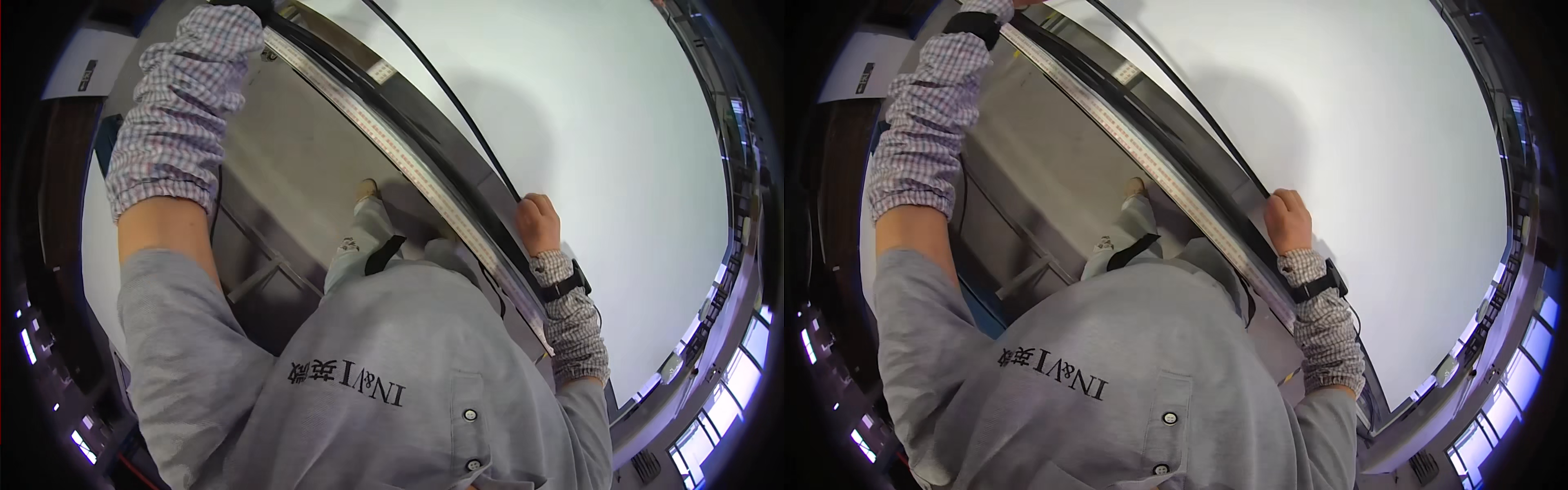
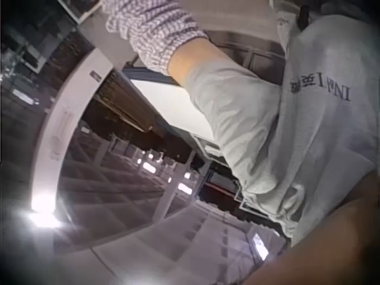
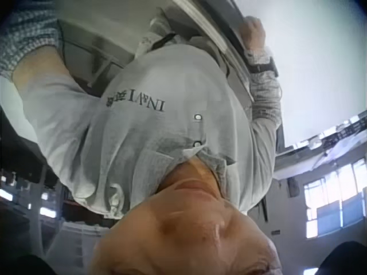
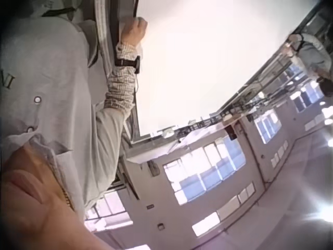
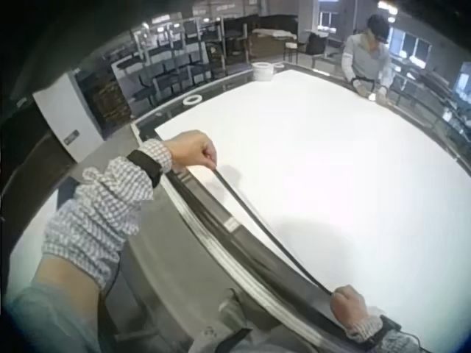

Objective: The person places a large white sheet onto a glass table and secures it with tape. They then retrieve a bundle of black cables, measure and cut a length, and attach it to the edge of the sheet. Finally, they use a hammer to secure the assembly.

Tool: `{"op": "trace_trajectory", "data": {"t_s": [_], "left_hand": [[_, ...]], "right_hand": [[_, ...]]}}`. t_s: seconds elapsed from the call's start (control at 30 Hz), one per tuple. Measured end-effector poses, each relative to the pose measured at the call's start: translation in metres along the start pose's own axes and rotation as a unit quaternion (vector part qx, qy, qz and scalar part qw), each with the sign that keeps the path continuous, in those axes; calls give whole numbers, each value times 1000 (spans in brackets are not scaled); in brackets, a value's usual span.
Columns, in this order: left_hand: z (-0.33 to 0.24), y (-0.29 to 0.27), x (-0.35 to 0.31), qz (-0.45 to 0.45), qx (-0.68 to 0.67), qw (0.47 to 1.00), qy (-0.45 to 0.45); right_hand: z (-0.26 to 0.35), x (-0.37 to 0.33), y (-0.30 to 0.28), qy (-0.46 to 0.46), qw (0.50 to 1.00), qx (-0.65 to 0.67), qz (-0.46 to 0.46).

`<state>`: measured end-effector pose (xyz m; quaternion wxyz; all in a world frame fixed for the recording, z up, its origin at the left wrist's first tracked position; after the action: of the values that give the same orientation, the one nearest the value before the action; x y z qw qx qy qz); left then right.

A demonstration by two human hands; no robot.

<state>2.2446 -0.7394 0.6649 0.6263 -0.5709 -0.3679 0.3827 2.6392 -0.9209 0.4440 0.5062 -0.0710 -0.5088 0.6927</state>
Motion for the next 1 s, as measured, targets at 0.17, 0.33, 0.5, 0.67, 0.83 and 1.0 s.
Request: {"op": "trace_trajectory", "data": {"t_s": [0.17, 0.33, 0.5, 0.67, 0.83, 1.0], "left_hand": [[72, -11, -42, -20, -2, 999, 51], [83, -19, -56, -21, -88, 993, 76], [103, -6, -51, -12, -85, 992, 94], [112, -2, -45, -7, -91, 994, 67], [128, 0, -55, -17, -67, 995, 66], [126, 10, -46, -8, -80, 993, 89]], "right_hand": [[33, -8, 24, 33, 999, -17, -32], [69, 42, 55, 11, 999, -23, -43], [84, 95, 90, -25, 999, -21, -44], [101, 148, 116, -54, 996, -16, -68], [117, 192, 141, -88, 994, 12, -66], [126, 206, 143, -61, 997, -1, -53]]}}
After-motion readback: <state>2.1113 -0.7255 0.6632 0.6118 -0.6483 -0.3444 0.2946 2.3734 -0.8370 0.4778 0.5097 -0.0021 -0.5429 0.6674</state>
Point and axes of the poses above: each hand's wrist, its own x-axis towards the middle knuckle, its own y-axis out of the palm, z = x × y, the point moved 3 cm from there along x, towards the middle knuckle, and after that the axes turned 11 degrees about x, right-handed, at the moved point
